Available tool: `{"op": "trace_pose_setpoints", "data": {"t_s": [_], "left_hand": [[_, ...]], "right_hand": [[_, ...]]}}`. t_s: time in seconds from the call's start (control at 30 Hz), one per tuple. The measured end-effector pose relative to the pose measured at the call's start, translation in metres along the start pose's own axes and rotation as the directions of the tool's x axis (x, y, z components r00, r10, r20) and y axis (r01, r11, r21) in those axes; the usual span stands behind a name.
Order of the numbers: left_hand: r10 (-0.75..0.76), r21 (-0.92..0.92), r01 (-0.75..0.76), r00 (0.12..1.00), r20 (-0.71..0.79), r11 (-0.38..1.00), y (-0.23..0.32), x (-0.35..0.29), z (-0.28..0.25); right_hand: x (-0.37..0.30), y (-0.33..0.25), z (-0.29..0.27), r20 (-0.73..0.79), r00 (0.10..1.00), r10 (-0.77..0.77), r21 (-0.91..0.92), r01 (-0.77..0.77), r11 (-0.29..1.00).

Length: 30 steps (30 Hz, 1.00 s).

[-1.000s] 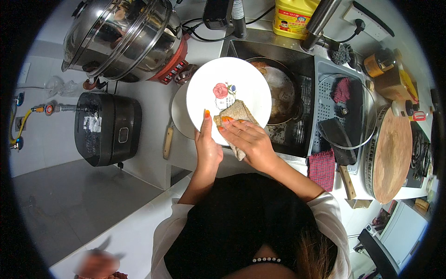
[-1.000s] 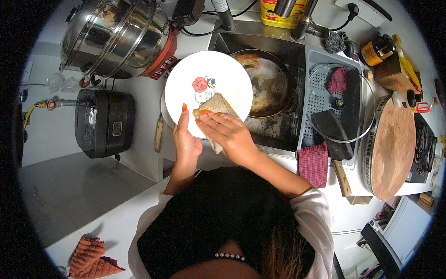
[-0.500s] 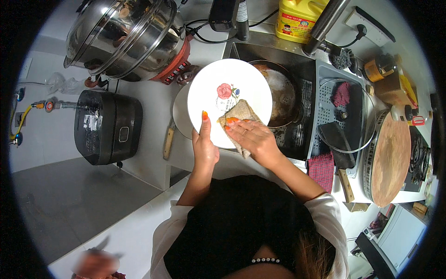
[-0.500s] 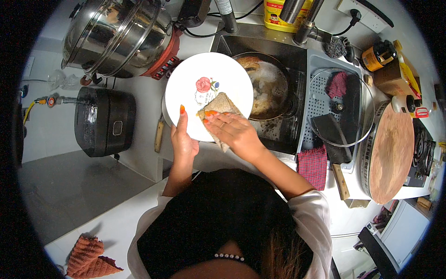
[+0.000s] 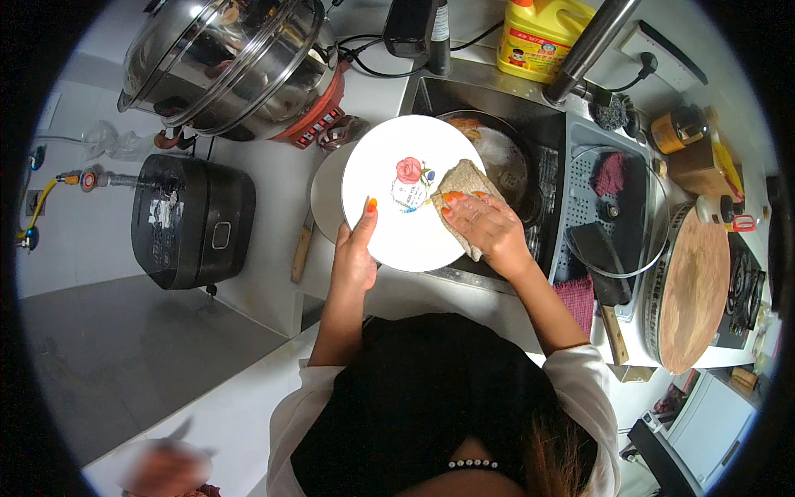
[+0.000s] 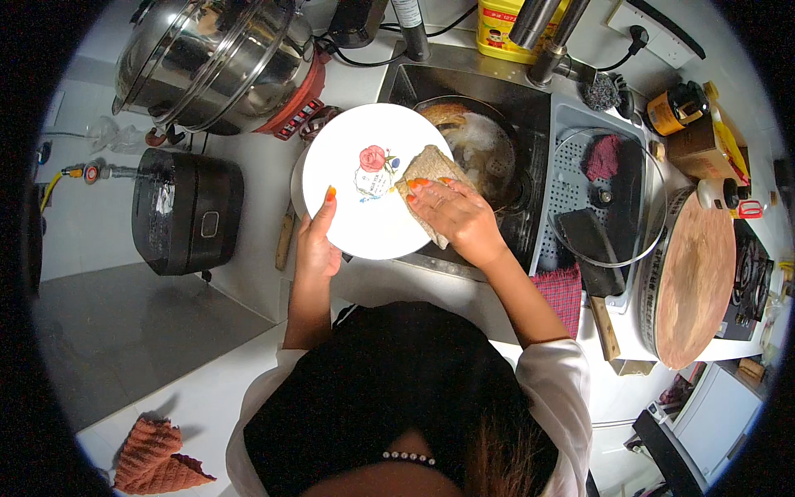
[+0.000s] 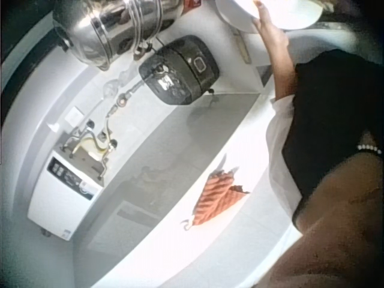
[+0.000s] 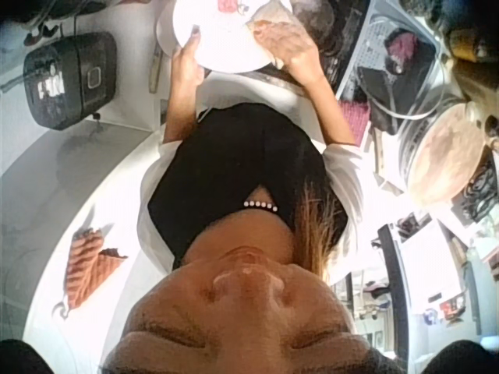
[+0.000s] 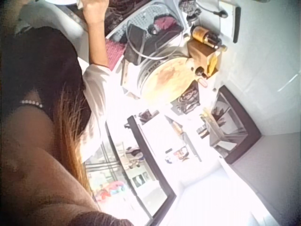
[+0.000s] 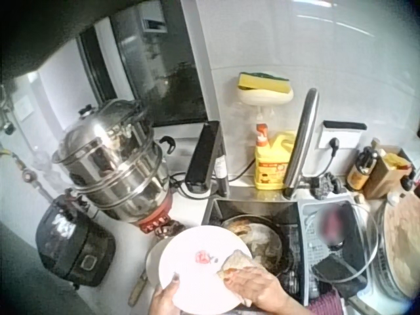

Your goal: The person scrubs a white plate with a sponge at the kitchen sink, rinses it, and places it aside. They then pick up a second plate with a cartoon design and scrub it thoroughly with the same sponge. The person continues scrubbing the second plate for the remainder of the clip.

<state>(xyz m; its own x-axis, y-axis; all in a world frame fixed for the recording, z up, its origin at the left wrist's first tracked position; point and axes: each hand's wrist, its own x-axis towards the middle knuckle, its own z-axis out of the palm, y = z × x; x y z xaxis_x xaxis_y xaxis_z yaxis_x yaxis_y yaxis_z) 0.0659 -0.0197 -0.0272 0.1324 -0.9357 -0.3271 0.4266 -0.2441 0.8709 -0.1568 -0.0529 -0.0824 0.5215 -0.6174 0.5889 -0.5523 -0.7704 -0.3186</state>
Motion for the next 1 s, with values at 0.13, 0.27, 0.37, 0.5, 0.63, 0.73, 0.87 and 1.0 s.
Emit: {"op": "trace_pose_setpoints", "data": {"t_s": [0.13, 0.27, 0.37, 0.5, 0.63, 0.73, 0.87, 1.0], "left_hand": [[-0.022, -0.056, 0.022, 1.000, -0.002, 0.998, 0.001, 0.001, 0.002], [-0.041, -0.190, 0.031, 0.998, -0.048, 0.981, -0.019, 0.000, 0.000], [-0.032, -0.219, 0.000, 0.989, -0.142, 0.976, -0.035, -0.006, 0.008], [0.039, -0.234, -0.062, 0.994, -0.100, 0.970, -0.051, -0.008, 0.012], [0.063, -0.264, -0.082, 0.995, -0.081, 0.961, -0.056, -0.010, 0.012], [0.064, -0.225, -0.086, 0.993, -0.101, 0.971, -0.063, -0.010, 0.003], [0.090, -0.239, -0.110, 0.992, -0.093, 0.965, -0.071, -0.004, -0.012], [0.044, -0.220, -0.055, 0.998, -0.055, 0.974, -0.062, -0.007, -0.013]], "right_hand": [[0.003, -0.006, -0.003, -0.039, 0.999, 0.016, -0.011, -0.017, 1.000], [0.009, -0.021, -0.005, -0.047, 0.999, 0.016, 0.046, -0.013, 0.999], [0.016, -0.038, -0.007, -0.069, 0.996, 0.049, 0.126, -0.040, 0.991], [0.021, -0.052, -0.007, -0.036, 0.998, 0.058, 0.184, -0.050, 0.982], [0.026, -0.058, -0.013, 0.015, 0.998, 0.069, 0.196, -0.071, 0.978], [0.025, -0.058, -0.012, 0.037, 0.997, 0.063, 0.209, -0.069, 0.976], [0.021, -0.052, -0.015, 0.047, 0.997, 0.057, 0.243, -0.067, 0.968], [0.014, -0.037, -0.020, 0.042, 0.998, 0.035, 0.246, -0.044, 0.968]]}}
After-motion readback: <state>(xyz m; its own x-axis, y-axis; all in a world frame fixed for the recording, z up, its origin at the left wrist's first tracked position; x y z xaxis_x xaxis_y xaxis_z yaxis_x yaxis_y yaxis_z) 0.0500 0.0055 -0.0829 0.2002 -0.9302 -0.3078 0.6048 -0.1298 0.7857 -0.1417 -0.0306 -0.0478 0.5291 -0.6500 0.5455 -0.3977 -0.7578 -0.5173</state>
